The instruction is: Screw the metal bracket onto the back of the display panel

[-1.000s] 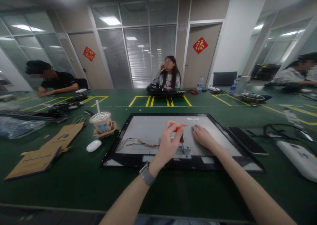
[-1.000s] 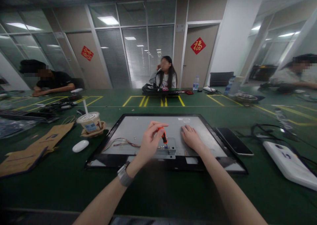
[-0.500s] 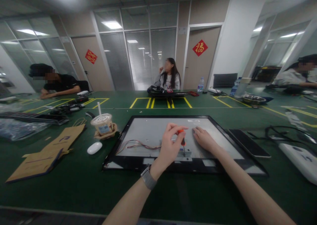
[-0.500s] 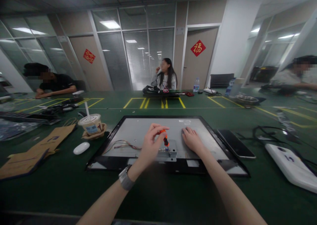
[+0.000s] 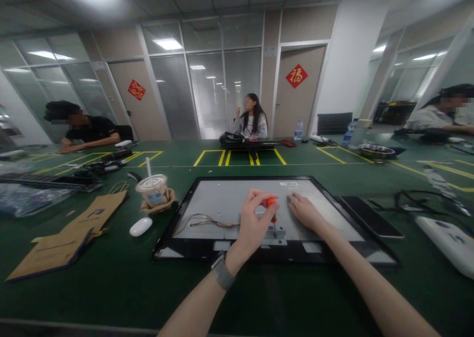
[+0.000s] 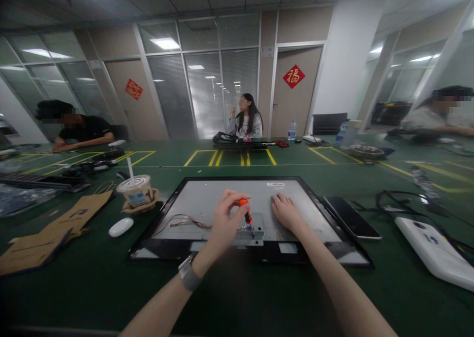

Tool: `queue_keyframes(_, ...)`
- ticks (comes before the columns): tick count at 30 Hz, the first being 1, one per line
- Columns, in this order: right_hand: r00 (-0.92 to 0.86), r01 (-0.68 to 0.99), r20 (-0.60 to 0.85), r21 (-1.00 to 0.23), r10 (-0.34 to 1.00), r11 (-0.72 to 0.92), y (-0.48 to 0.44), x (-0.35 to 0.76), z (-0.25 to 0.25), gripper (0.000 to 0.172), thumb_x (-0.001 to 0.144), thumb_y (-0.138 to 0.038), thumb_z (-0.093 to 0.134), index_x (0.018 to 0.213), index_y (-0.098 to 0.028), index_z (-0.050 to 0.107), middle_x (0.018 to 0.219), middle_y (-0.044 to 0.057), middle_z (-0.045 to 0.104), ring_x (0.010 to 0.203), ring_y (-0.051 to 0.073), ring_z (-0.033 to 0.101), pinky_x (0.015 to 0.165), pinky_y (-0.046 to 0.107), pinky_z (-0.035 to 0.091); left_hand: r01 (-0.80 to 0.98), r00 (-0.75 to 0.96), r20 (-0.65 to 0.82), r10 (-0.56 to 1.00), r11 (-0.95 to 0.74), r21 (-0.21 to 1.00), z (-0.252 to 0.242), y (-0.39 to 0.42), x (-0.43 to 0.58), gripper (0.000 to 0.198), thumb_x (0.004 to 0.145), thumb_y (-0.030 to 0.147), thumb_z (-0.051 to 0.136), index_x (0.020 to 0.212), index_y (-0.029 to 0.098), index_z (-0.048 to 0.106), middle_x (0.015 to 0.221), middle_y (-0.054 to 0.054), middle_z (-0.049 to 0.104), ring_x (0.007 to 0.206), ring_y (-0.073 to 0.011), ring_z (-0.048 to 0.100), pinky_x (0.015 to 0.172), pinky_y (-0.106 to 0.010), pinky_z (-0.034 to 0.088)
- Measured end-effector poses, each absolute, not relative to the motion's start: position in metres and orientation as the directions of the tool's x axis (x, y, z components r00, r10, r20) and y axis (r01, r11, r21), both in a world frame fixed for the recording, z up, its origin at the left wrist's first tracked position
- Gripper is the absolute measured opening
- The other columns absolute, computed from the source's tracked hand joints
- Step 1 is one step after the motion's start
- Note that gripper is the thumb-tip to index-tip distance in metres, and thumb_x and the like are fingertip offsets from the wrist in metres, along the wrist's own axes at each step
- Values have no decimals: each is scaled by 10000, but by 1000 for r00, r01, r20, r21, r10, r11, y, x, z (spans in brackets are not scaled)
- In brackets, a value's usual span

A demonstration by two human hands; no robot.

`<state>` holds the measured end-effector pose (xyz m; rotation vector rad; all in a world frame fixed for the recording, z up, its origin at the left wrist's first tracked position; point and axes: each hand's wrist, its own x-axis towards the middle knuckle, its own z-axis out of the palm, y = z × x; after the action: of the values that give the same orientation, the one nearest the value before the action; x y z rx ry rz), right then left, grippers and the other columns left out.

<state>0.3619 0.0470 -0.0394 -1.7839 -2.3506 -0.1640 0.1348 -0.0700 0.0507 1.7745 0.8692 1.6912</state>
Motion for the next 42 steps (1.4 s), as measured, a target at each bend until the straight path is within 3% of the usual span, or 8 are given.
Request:
queue_keyframes(6, -252, 963, 241, -38, 937, 268, 45, 360, -40, 467, 1010, -218, 360, 1413, -79, 551, 1479, 230, 529, 1344, 317, 529, 1126, 449, 382, 5, 44, 607, 794, -607, 794, 50, -70, 133, 271, 1022, 290, 460, 1111, 187, 694, 981, -58, 577, 844, -164, 582, 751, -282, 524)
queue_keyframes(11, -255, 960, 248, -46, 935, 275, 45, 360, -42, 467, 1009, -226, 360, 1405, -81, 559, 1478, 228, 532, 1353, 322, 521, 1130, 454, 378, 50, 8, 616, 788, -616, 786, 49, -70, 135, 213, 950, 370, 610, 1011, 201, 723, 1004, -46, 535, 844, -164, 571, 752, -287, 532)
queue_keyframes(20, -255, 962, 239, -38, 937, 271, 43, 358, -37, 471, 1011, -225, 345, 1405, -72, 554, 1481, 230, 527, 1351, 315, 524, 1128, 441, 379, 36, 45, 605, 795, -607, 794, 52, -73, 132, 311, 1040, 303, 430, 1194, 193, 676, 1101, -88, 664, 1033, -207, 632, 953, -359, 487)
queue_keyframes(23, -257, 961, 234, -38, 938, 273, 43, 358, -36, 474, 1015, -226, 343, 1415, -74, 547, 1488, 229, 522, 1359, 316, 516, 1129, 448, 377, 60, 54, 622, 781, -625, 779, 53, -75, 132, 283, 1012, 342, 514, 1154, 208, 719, 1161, -89, 620, 1029, -204, 624, 943, -356, 500)
queue_keyframes(29, -246, 966, 219, -19, 944, 257, 43, 358, -37, 471, 1017, -242, 354, 1422, -93, 543, 1499, 202, 520, 1376, 310, 499, 1134, 436, 371, 95, 3, 652, 759, -649, 755, 55, -75, 134, 238, 971, 351, 590, 1062, 207, 757, 937, -45, 579, 850, -172, 615, 805, -312, 532)
queue_keyframes(33, -250, 964, 235, -27, 939, 264, 43, 358, -37, 465, 1017, -232, 349, 1408, -94, 559, 1483, 211, 533, 1352, 309, 523, 1128, 436, 377, 3, 39, 629, 777, -629, 777, 54, -75, 133, 313, 1036, 312, 451, 1174, 185, 702, 974, -72, 649, 914, -189, 629, 837, -323, 519)
queue_keyframes(39, -250, 965, 233, -17, 940, 261, 44, 358, -37, 463, 1015, -244, 352, 1409, -114, 559, 1477, 193, 546, 1357, 301, 519, 1126, 427, 380, 118, -14, 628, 778, -623, 773, 53, -72, 131, 178, 930, 311, 652, 1020, 214, 771, 956, -40, 555, 895, -173, 599, 879, -316, 498)
queue_keyframes(42, -255, 962, 258, -30, 932, 272, 44, 358, -39, 456, 1009, -230, 360, 1395, -109, 571, 1465, 204, 555, 1349, 310, 525, 1121, 443, 388, 107, -30, 615, 788, -609, 786, 55, -72, 130, 218, 972, 303, 580, 1057, 207, 756, 925, -36, 554, 832, -161, 596, 818, -298, 506)
